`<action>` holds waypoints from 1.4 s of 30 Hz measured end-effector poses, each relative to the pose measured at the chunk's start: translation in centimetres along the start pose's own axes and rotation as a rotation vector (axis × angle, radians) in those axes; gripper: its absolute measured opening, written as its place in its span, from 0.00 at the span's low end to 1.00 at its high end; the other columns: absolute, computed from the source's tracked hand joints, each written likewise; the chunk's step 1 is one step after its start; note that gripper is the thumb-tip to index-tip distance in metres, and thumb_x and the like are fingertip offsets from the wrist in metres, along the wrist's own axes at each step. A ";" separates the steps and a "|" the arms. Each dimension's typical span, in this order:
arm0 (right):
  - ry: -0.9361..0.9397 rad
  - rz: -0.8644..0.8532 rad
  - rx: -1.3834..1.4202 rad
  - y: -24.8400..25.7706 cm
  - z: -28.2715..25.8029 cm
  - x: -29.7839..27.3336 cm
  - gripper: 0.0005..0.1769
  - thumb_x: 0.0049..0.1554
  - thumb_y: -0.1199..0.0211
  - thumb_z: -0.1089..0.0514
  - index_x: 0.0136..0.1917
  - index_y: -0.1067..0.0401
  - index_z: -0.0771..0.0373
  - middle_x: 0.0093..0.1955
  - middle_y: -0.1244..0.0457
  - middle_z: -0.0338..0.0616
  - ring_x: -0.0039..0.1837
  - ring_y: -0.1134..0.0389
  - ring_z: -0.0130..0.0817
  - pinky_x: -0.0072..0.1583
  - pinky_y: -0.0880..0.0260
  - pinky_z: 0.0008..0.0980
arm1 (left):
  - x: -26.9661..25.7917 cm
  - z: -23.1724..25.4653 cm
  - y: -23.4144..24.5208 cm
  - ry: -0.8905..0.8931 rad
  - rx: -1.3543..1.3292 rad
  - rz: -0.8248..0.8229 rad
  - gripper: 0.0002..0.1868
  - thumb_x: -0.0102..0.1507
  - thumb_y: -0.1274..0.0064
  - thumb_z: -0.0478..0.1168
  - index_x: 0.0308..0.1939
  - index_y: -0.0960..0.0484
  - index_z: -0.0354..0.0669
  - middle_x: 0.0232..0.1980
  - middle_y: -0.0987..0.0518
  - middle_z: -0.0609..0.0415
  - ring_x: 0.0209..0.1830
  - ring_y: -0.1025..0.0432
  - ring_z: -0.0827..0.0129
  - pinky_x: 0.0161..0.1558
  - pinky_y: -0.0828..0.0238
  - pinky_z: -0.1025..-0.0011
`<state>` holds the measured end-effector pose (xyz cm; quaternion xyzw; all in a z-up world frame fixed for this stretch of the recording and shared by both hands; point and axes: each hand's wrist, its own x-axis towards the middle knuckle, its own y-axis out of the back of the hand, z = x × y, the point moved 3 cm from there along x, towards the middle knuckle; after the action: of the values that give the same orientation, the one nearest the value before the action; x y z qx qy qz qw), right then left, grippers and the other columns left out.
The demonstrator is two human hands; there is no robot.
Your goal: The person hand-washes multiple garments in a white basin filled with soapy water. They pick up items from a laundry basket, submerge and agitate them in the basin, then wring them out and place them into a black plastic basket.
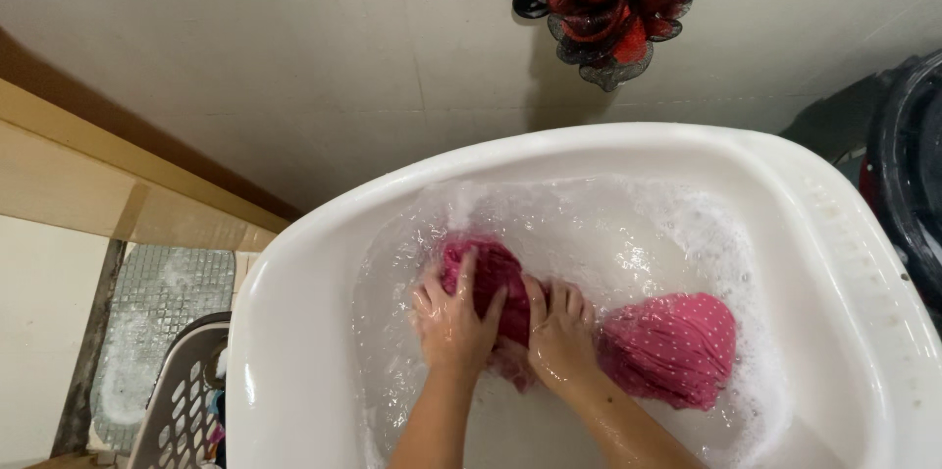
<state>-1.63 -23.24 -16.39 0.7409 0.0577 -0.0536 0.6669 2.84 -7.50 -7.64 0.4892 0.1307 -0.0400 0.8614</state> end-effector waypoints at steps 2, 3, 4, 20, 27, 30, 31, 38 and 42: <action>0.032 0.087 -0.179 -3.3 0.4 0.5 0.56 0.54 0.38 0.46 0.83 0.70 0.52 0.73 0.51 0.61 0.72 0.47 0.63 0.67 0.46 0.69 | -0.4 -1.5 -2.0 -0.013 0.158 -0.147 0.39 0.62 0.46 0.60 0.76 0.39 0.69 0.78 0.49 0.46 0.76 0.53 0.40 0.71 0.59 0.39; 0.048 0.231 -0.189 -4.0 0.4 0.4 0.56 0.51 0.40 0.41 0.82 0.68 0.52 0.71 0.49 0.61 0.70 0.45 0.63 0.64 0.46 0.70 | -0.2 -2.2 -3.1 0.020 0.206 -0.214 0.38 0.63 0.48 0.62 0.76 0.42 0.69 0.80 0.53 0.48 0.78 0.57 0.42 0.74 0.65 0.39; 0.061 0.378 -0.200 -4.2 0.3 0.5 0.57 0.48 0.42 0.37 0.81 0.66 0.53 0.70 0.48 0.60 0.67 0.44 0.62 0.62 0.45 0.72 | 0.0 -2.8 -4.1 0.049 0.253 -0.279 0.38 0.65 0.50 0.63 0.76 0.45 0.68 0.81 0.57 0.51 0.79 0.61 0.44 0.77 0.70 0.40; 0.056 0.088 1.557 19.3 3.9 -2.6 0.16 0.55 0.37 0.65 0.57 0.26 0.72 0.57 0.36 0.52 0.56 0.30 0.36 0.59 0.24 0.35 | -0.6 2.4 -2.0 0.016 -1.379 -0.205 0.21 0.65 0.47 0.28 0.63 0.25 0.34 0.47 0.19 0.39 0.42 0.26 0.54 0.35 0.27 0.66; -0.787 -0.179 2.181 14.2 0.8 -0.3 0.31 0.55 0.41 0.38 0.58 0.26 0.65 0.54 0.32 0.52 0.51 0.26 0.43 0.51 0.21 0.44 | -1.9 3.8 0.8 0.089 -1.728 -0.493 0.23 0.58 0.59 0.24 0.57 0.24 0.29 0.50 0.18 0.46 0.51 0.23 0.59 0.56 0.25 0.61; -0.910 -0.026 2.058 14.5 0.0 -0.4 0.24 0.54 0.34 0.51 0.59 0.27 0.67 0.56 0.30 0.52 0.54 0.24 0.44 0.55 0.24 0.44 | -2.3 2.7 2.8 0.251 -1.676 -0.460 0.24 0.60 0.56 0.30 0.62 0.27 0.31 0.56 0.20 0.44 0.56 0.24 0.59 0.61 0.28 0.59; -0.925 0.031 2.048 14.8 -0.5 -0.5 0.24 0.53 0.34 0.52 0.59 0.27 0.67 0.56 0.30 0.53 0.53 0.24 0.46 0.54 0.24 0.46 | -2.4 2.2 3.3 0.322 -1.643 -0.420 0.26 0.60 0.56 0.32 0.64 0.28 0.34 0.59 0.21 0.44 0.58 0.25 0.59 0.62 0.29 0.59; -0.846 0.162 1.997 14.9 -4.4 -2.1 0.26 0.51 0.33 0.53 0.62 0.31 0.62 0.58 0.33 0.49 0.58 0.26 0.48 0.56 0.23 0.53 | -5.9 2.6 3.4 0.487 -1.941 -0.180 0.32 0.58 0.57 0.49 0.67 0.38 0.50 0.63 0.27 0.40 0.56 0.23 0.50 0.55 0.25 0.50; -0.588 0.059 2.106 13.2 -5.0 -3.4 0.34 0.51 0.30 0.50 0.65 0.33 0.69 0.62 0.34 0.59 0.63 0.29 0.55 0.62 0.22 0.52 | -3.7 2.6 2.9 0.428 -1.780 -0.214 0.29 0.60 0.48 0.49 0.61 0.27 0.35 0.53 0.21 0.37 0.48 0.21 0.49 0.50 0.20 0.51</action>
<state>-2.92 -19.72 -2.35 0.8993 -0.1962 -0.2349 -0.3123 0.32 -8.45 -2.98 -0.3715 0.3144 0.0869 0.8693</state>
